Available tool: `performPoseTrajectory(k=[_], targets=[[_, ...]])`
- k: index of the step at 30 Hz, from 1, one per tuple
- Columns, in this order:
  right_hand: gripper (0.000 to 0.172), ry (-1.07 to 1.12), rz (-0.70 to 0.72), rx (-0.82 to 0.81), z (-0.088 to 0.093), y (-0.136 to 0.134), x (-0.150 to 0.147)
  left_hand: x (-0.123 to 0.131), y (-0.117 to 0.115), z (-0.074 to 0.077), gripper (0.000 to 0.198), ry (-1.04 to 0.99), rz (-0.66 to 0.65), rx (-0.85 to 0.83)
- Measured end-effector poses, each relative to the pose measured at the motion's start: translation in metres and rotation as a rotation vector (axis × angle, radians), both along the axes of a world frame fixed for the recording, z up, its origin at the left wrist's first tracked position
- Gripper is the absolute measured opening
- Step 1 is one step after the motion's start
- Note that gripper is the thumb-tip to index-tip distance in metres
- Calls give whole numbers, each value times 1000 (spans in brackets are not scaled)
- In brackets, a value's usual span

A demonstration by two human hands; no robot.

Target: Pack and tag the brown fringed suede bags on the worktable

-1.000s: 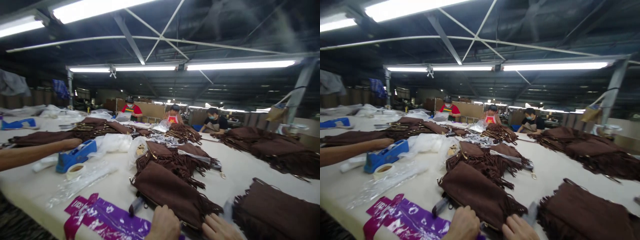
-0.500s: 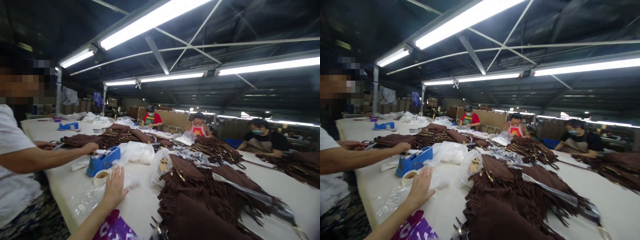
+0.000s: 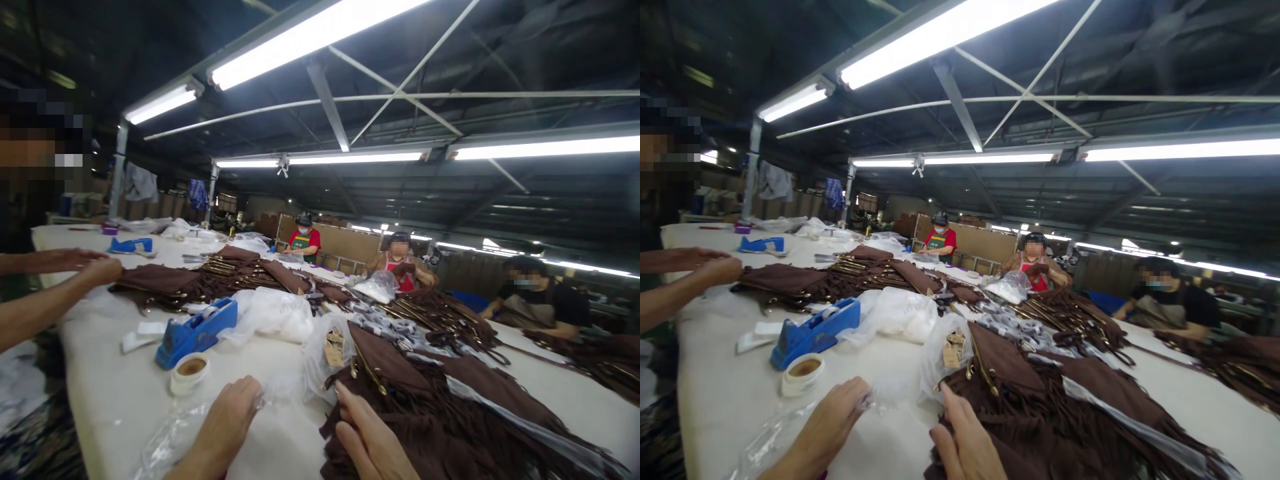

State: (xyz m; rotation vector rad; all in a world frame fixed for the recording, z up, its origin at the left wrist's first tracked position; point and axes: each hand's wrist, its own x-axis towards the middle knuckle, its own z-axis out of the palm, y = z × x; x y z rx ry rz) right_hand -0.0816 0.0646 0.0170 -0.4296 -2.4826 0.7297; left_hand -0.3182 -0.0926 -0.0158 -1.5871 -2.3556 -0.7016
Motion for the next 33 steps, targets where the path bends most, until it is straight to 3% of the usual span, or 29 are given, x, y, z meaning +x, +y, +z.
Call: performPoseTrajectory(k=[2,5,9,12,15,22,27,33], targets=[[67,87,4,-54,4,-12,-30,10,0,-3,24,-39,-61,75],[80,70,82,-206,-4,-29,-64,24,6,-9,24,-99,-156,176],[91,126,141,-386,-21,-31,-77,31,10,-12,24,-137,-235,242],[86,306,-7,-465,-16,-18,-64,29,6,-11,23,-129,-290,249],[73,304,-133,-376,1,-9,-46,28,3,-9,25,-105,-297,294],[33,147,-68,-249,25,-27,-31,39,7,-9,27,34,-319,376],[34,115,-69,46,29,-28,-24,39,7,-16,28,120,-334,332],[27,57,-3,-230,30,-29,-16,37,8,-22,31,205,-339,323]])
